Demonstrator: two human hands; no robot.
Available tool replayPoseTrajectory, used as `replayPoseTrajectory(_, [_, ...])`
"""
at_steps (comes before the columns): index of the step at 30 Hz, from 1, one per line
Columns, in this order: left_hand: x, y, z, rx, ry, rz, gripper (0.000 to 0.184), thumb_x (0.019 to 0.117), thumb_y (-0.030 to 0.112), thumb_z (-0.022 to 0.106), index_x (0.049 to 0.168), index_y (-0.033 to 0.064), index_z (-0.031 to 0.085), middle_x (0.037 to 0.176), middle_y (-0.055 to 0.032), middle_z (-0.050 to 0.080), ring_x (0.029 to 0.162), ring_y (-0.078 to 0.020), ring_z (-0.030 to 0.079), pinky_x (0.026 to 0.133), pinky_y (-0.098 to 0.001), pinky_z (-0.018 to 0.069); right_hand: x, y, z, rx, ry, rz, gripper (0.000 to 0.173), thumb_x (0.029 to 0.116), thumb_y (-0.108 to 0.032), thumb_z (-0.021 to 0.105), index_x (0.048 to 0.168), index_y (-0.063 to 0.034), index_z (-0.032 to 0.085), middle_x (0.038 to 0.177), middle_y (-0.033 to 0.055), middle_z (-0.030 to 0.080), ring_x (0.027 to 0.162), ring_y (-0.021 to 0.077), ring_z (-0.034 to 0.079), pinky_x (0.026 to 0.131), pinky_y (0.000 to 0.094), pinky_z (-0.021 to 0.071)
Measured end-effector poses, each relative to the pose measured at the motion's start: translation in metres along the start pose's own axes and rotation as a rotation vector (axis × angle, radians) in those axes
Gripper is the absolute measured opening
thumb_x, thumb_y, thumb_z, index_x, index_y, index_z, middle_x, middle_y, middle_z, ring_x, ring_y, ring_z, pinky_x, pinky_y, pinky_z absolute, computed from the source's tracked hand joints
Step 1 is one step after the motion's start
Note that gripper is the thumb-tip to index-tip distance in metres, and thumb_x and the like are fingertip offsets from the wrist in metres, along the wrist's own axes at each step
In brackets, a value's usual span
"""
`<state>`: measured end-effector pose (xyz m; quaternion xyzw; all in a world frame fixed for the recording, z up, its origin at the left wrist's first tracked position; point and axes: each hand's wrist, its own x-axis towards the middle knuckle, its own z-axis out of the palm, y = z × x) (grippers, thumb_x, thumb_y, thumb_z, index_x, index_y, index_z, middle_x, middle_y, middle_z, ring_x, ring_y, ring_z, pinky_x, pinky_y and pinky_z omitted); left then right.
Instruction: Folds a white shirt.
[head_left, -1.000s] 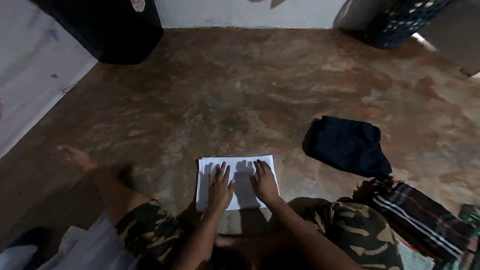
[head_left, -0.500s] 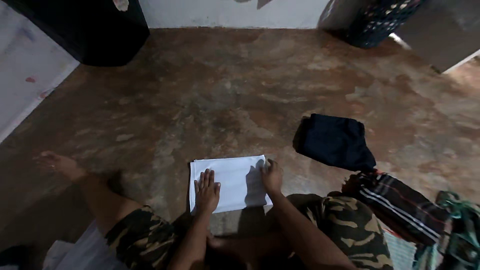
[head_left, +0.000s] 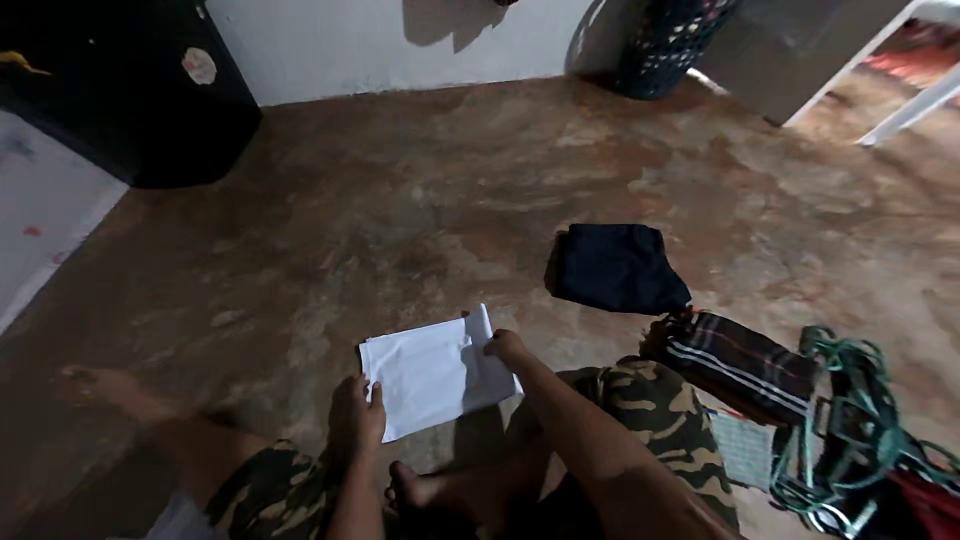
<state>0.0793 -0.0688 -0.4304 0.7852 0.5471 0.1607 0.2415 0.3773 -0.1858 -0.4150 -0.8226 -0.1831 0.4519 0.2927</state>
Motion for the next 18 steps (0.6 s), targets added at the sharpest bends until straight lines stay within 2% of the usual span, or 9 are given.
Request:
replayPoseTrajectory(2, [0.000,-0.010,-0.001,-0.018,-0.036,-0.071,0.042,0.1067,0.032,0.050,0.131,0.0020,0.065,0.126,-0.0182,0.067,0.119,-0.0306,0.064,0.105,-0.0510,0.0501,-0.004,-0.013,0.000,0.107,0.001,0.015,0.045,0.0859,-0.007,0.074,0.128,0.0038,0.059,0.122,0.0241,0.064,0.111,0.0349,0.062,0.095,0.0534,0.0504])
replayPoseTrajectory(4, [-0.002,-0.011,0.002,-0.183,-0.120,-0.212,0.039,0.1092,0.030,0.046,0.122,0.0008,0.068,0.104,-0.0130,0.072,0.092,-0.0223,0.071,0.084,-0.0447,0.0600,-0.013,-0.032,0.000,0.095,-0.008,-0.047,0.046,0.0874,-0.005,0.071,0.131,0.0026,0.058,0.122,0.0237,0.064,0.111,0.0349,0.063,0.095,0.0532,0.0511])
replayPoseTrajectory(7, [-0.011,0.012,0.004,-0.549,-0.237,-0.513,0.039,0.1119,0.026,0.040,0.117,-0.0046,0.063,0.084,-0.0114,0.069,0.062,-0.0149,0.064,0.057,-0.0300,0.0537,-0.045,-0.072,0.001,-0.029,-0.104,-0.285,0.048,0.0879,-0.001,0.067,0.135,-0.0003,0.058,0.123,0.0221,0.064,0.108,0.0330,0.064,0.093,0.0514,0.0520])
replayPoseTrajectory(9, [-0.017,0.027,0.004,-0.703,-0.353,-0.645,0.048,0.1134,0.032,0.030,0.122,-0.0061,0.058,0.086,-0.0142,0.068,0.064,-0.0173,0.063,0.058,-0.0310,0.0513,-0.077,-0.100,0.003,-0.172,-0.158,-0.485,0.046,0.0887,0.000,0.066,0.134,-0.0010,0.059,0.123,0.0227,0.064,0.110,0.0345,0.064,0.095,0.0533,0.0509])
replayPoseTrajectory(12, [-0.022,0.045,0.013,-1.046,-0.407,-0.781,0.057,0.1130,0.039,0.021,0.129,-0.0056,0.053,0.108,-0.0219,0.067,0.092,-0.0293,0.068,0.081,-0.0432,0.0563,-0.125,-0.125,0.008,-0.351,-0.215,-0.750,0.041,0.0884,0.000,0.066,0.129,-0.0022,0.064,0.122,0.0217,0.066,0.113,0.0363,0.063,0.096,0.0567,0.0497])
replayPoseTrajectory(14, [-0.023,0.057,0.023,-1.290,-0.383,-0.781,0.062,0.1118,0.046,0.019,0.126,-0.0034,0.053,0.107,-0.0212,0.067,0.094,-0.0309,0.068,0.082,-0.0459,0.0577,-0.159,-0.134,0.002,-0.458,-0.274,-0.856,0.035,0.0909,-0.002,0.065,0.126,-0.0028,0.066,0.119,0.0210,0.067,0.112,0.0373,0.064,0.094,0.0587,0.0498])
replayPoseTrajectory(15, [-0.026,0.068,0.024,-1.374,-0.348,-0.742,0.056,0.1120,0.044,0.019,0.119,0.0002,0.054,0.096,-0.0157,0.065,0.084,-0.0260,0.066,0.075,-0.0421,0.0580,-0.174,-0.135,-0.005,-0.501,-0.304,-0.891,0.032,0.0910,-0.001,0.065,0.123,-0.0023,0.066,0.116,0.0211,0.067,0.110,0.0378,0.064,0.093,0.0595,0.0498])
replayPoseTrajectory(17, [-0.036,0.088,0.022,-1.451,-0.222,-0.596,0.037,0.1112,0.021,0.024,0.096,0.0073,0.055,0.072,-0.0019,0.060,0.061,-0.0108,0.059,0.059,-0.0273,0.0544,-0.201,-0.133,-0.026,-0.554,-0.322,-0.943,0.029,0.0905,0.002,0.066,0.119,-0.0025,0.069,0.113,0.0206,0.069,0.107,0.0377,0.066,0.091,0.0595,0.0503])
replayPoseTrajectory(18, [-0.046,0.099,0.009,-1.476,-0.214,-0.498,0.027,0.1103,0.007,0.029,0.108,-0.0019,0.054,0.083,-0.0051,0.057,0.070,-0.0101,0.055,0.069,-0.0257,0.0529,-0.208,-0.128,-0.038,-0.570,-0.303,-0.974,0.027,0.0903,0.003,0.066,0.116,-0.0032,0.071,0.111,0.0193,0.070,0.106,0.0367,0.066,0.091,0.0589,0.0507])
